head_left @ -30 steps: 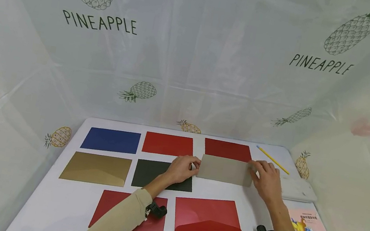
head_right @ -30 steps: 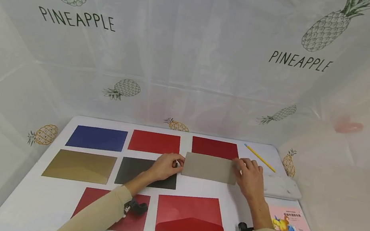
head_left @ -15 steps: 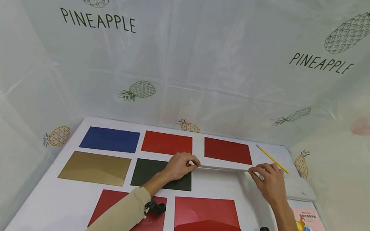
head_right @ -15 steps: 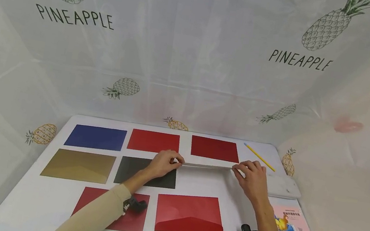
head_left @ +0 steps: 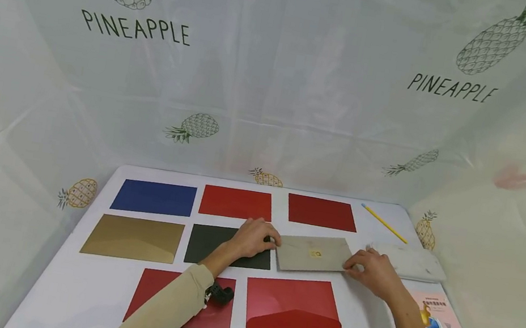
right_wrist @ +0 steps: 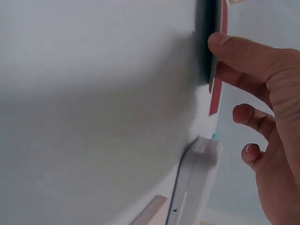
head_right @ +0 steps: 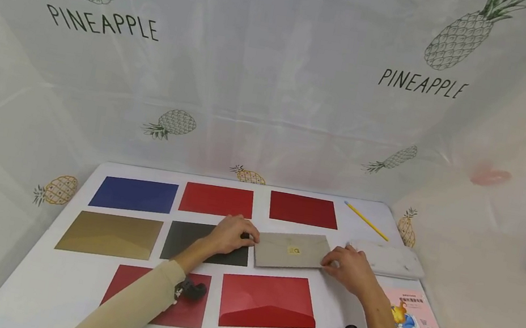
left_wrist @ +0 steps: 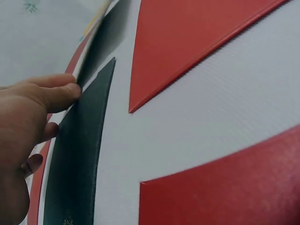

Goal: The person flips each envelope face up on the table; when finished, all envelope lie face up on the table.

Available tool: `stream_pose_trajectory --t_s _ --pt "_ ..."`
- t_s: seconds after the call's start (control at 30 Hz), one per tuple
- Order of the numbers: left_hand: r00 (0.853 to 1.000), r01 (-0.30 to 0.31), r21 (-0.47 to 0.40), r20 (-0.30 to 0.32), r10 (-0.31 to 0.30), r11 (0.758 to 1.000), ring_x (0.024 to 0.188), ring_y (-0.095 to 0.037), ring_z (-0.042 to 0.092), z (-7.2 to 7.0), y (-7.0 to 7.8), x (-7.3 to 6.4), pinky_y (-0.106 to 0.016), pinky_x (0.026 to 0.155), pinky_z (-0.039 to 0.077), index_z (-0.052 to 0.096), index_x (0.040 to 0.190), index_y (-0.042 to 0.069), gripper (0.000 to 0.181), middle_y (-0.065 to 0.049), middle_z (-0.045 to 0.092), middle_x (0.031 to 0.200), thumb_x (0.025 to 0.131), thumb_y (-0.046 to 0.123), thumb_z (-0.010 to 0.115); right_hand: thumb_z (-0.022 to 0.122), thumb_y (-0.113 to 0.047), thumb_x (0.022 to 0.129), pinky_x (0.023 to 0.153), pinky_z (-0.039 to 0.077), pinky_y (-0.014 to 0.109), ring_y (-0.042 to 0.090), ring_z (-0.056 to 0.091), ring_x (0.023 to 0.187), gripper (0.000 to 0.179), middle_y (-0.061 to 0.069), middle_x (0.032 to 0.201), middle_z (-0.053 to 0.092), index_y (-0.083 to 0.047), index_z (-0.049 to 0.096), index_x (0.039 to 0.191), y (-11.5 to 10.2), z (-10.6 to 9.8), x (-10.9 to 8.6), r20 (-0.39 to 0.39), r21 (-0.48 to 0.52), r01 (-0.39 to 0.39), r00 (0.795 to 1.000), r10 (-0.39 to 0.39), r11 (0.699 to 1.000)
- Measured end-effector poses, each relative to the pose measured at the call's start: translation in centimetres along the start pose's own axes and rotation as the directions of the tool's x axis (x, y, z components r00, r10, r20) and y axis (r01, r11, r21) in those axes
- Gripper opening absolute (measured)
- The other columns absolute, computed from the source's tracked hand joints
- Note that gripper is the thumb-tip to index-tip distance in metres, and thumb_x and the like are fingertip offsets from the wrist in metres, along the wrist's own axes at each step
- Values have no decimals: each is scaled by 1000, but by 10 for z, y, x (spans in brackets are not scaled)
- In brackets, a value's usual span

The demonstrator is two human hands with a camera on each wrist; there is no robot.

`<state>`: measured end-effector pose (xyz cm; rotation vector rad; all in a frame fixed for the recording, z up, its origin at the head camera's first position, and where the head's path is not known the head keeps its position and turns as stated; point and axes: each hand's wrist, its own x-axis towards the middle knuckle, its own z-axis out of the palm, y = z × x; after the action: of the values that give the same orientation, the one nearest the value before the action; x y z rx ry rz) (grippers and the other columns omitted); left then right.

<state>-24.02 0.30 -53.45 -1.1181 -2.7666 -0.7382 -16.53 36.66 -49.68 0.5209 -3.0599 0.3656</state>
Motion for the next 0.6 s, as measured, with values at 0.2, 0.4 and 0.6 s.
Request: stream_pose_trajectory --t_s 0.2,0.4,0.6 --pt "999 14 37 39 -16 999 108 -14 58 0 -3 1 -38 86 41 79 104 33 13 16 72 115 94 29 72 83 -22 82 82 43 52 19 61 95 10 -11 93 71 -28 78 89 -9 10 4 49 -8 -19 999 20 1000" --pt "999 31 20 42 -32 999 108 -14 59 0 -7 0 -39 87 42 79 109 33 16 14 72 116 95 30 70 80 -26 85 85 50 52 17 62 92 17 -7 97 74 -20 80 101 -14 11 6 61 25 -36 998 35 999" --pt "999 42 17 24 -42 999 104 -14 59 -3 -2 -2 -37 84 42 79 111 29 18 12 73 115 95 29 70 79 -28 86 79 53 42 14 60 91 13 -9 96 71 -21 83 97 -18 11 7 77 72 -65 995 59 995"
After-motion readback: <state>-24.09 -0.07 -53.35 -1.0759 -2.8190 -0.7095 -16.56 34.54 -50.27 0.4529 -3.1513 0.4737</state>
